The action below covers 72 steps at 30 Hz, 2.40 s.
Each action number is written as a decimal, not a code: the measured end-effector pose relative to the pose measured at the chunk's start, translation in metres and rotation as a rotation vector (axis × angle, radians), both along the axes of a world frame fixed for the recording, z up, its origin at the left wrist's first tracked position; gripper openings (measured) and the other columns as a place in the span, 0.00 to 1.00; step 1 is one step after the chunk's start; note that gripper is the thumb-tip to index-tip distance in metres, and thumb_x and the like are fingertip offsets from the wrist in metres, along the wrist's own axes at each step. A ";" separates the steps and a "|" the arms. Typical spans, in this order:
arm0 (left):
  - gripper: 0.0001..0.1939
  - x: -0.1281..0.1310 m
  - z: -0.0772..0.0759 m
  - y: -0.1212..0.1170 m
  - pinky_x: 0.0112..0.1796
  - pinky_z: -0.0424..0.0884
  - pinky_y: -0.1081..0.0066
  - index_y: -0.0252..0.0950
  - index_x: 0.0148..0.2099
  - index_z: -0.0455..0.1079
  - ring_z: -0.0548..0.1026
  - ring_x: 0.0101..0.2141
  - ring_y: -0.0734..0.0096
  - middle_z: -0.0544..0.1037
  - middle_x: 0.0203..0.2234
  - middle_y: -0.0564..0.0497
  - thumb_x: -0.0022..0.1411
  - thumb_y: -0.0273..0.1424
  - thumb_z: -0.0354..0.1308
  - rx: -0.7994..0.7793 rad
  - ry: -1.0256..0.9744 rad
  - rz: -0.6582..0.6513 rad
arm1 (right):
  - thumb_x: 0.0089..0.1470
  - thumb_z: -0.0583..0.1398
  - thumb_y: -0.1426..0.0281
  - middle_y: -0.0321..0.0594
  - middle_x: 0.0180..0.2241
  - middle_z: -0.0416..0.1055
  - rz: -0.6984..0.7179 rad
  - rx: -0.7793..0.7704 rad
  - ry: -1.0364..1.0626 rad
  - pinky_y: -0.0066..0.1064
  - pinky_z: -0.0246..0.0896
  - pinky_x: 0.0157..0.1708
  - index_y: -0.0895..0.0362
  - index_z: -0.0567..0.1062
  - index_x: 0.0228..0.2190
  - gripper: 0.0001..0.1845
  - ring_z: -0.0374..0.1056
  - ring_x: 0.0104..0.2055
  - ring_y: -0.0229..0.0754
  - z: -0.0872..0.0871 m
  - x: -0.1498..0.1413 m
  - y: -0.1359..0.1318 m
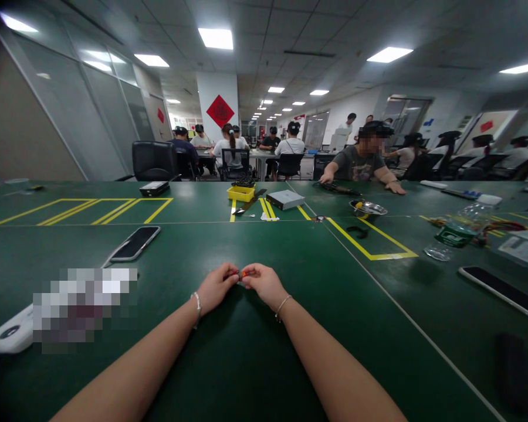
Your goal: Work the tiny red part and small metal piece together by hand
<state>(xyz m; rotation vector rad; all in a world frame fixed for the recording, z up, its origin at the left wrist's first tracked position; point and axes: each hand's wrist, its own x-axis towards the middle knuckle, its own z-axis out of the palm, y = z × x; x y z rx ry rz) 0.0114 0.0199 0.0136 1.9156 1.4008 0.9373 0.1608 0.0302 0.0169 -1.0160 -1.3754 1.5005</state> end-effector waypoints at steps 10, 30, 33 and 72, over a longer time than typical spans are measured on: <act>0.19 -0.001 0.004 -0.004 0.30 0.60 0.76 0.37 0.29 0.64 0.67 0.27 0.76 0.71 0.23 0.55 0.59 0.38 0.35 -0.009 0.048 -0.032 | 0.35 0.61 0.69 0.35 0.24 0.67 0.001 0.024 -0.026 0.28 0.57 0.29 0.59 0.69 0.27 0.12 0.62 0.26 0.32 0.003 0.003 -0.001; 0.12 0.002 0.005 -0.005 0.33 0.63 0.76 0.37 0.36 0.64 0.70 0.31 0.75 0.74 0.28 0.53 0.58 0.32 0.40 -0.042 0.005 -0.072 | 0.38 0.58 0.67 0.40 0.29 0.72 -0.110 0.150 -0.186 0.33 0.60 0.34 0.58 0.74 0.32 0.15 0.66 0.30 0.39 -0.004 0.002 0.000; 0.12 0.002 0.004 -0.005 0.33 0.62 0.75 0.38 0.35 0.64 0.70 0.31 0.74 0.73 0.28 0.53 0.58 0.32 0.40 -0.017 0.036 -0.057 | 0.42 0.56 0.66 0.40 0.34 0.71 -0.095 0.289 -0.290 0.34 0.59 0.38 0.55 0.74 0.32 0.13 0.65 0.35 0.40 -0.004 0.003 0.001; 0.11 0.002 0.002 -0.006 0.41 0.60 0.70 0.38 0.41 0.61 0.66 0.40 0.69 0.72 0.36 0.51 0.55 0.33 0.46 0.072 0.224 -0.026 | 0.44 0.50 0.63 0.49 0.32 0.69 -0.838 0.348 -1.249 0.38 0.55 0.28 0.57 0.71 0.38 0.21 0.63 0.32 0.49 0.023 0.183 0.035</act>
